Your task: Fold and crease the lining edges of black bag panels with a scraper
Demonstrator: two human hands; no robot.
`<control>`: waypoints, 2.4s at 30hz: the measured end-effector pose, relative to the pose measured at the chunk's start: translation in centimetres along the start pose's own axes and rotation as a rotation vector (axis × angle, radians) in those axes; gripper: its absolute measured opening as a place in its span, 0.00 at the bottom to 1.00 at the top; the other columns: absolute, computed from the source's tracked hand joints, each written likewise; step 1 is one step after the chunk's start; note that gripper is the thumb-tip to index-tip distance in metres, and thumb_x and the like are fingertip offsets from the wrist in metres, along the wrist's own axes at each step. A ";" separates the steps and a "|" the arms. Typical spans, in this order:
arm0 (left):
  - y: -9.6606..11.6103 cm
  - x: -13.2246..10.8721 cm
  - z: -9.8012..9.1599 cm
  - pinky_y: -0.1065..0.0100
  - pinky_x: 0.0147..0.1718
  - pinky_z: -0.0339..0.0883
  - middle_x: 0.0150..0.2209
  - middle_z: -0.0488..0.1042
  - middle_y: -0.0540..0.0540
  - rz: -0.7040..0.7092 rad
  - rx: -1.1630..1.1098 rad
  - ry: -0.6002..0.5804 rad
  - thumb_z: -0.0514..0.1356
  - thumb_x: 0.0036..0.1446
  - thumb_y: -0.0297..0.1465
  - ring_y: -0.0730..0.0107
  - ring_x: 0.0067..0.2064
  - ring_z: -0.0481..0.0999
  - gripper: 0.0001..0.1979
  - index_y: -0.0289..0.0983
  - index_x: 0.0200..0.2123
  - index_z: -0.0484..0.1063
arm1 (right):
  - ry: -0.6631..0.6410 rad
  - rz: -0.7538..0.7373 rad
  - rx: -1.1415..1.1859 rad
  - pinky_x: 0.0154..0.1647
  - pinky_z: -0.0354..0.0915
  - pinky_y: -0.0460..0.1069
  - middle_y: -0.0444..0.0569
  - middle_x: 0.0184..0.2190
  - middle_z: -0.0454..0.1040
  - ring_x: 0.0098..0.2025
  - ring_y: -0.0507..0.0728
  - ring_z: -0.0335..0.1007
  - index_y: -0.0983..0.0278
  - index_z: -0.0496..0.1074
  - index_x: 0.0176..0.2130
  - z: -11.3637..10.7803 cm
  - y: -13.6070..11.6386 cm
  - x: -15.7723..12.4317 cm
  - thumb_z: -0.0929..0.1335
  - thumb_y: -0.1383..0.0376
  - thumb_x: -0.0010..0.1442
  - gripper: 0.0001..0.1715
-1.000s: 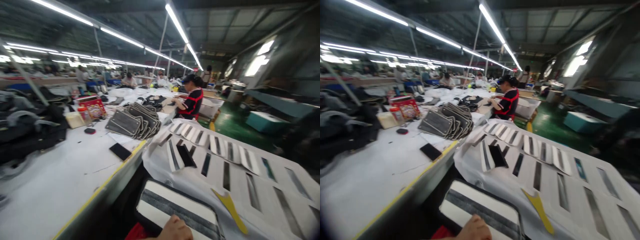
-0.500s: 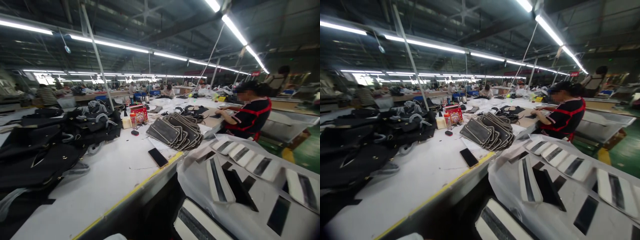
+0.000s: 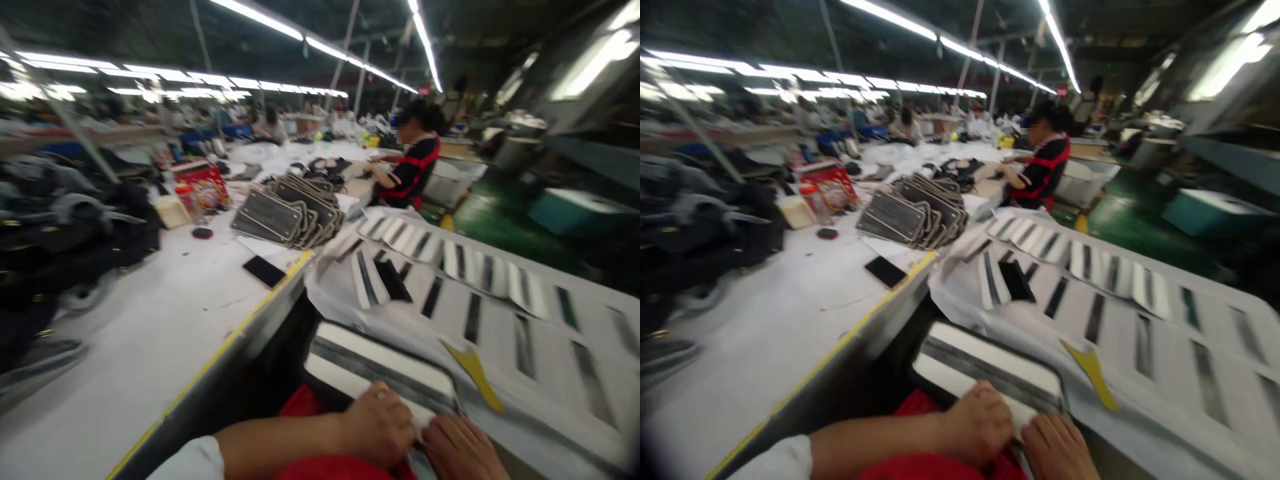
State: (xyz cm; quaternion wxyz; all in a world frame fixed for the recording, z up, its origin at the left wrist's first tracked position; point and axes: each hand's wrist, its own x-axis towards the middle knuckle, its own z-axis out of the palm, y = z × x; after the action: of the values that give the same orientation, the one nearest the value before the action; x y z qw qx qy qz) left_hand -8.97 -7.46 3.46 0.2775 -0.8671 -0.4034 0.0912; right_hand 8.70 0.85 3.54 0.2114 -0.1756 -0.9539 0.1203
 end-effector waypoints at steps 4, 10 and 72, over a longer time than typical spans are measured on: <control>1.4 -0.6 0.9 0.61 0.46 0.62 0.35 0.72 0.47 -0.258 -0.610 0.227 0.45 0.63 0.29 0.68 0.40 0.70 0.16 0.39 0.32 0.72 | -0.264 0.224 -0.147 0.43 0.57 0.54 0.49 0.30 0.68 0.36 0.57 0.63 0.61 0.69 0.30 -1.2 -1.6 -2.2 0.62 0.68 0.62 0.10; 1.1 -1.3 3.7 0.59 0.46 0.61 0.37 0.73 0.43 -0.291 -0.764 0.319 0.52 0.60 0.27 0.63 0.42 0.68 0.08 0.35 0.36 0.71 | -0.313 0.251 -0.243 0.54 0.51 0.54 0.47 0.32 0.67 0.40 0.55 0.58 0.63 0.70 0.32 -1.6 -0.1 -3.2 0.63 0.60 0.64 0.13; -3.2 6.4 4.7 0.47 0.60 0.33 0.65 0.46 0.36 -0.294 -0.804 -0.305 0.62 0.39 0.55 0.39 0.63 0.46 0.50 0.43 0.64 0.51 | 0.574 1.621 1.183 0.15 0.56 0.42 0.40 0.12 0.65 0.12 0.46 0.58 0.66 0.68 0.23 4.5 -3.7 -4.2 0.67 0.53 0.56 0.21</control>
State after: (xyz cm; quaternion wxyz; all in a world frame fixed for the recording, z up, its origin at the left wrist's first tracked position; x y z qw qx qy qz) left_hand -8.65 0.95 1.79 -0.1336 -0.8161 -0.5621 0.0136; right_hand 9.21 -4.81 -0.83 0.3383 -0.6536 -0.2528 0.6280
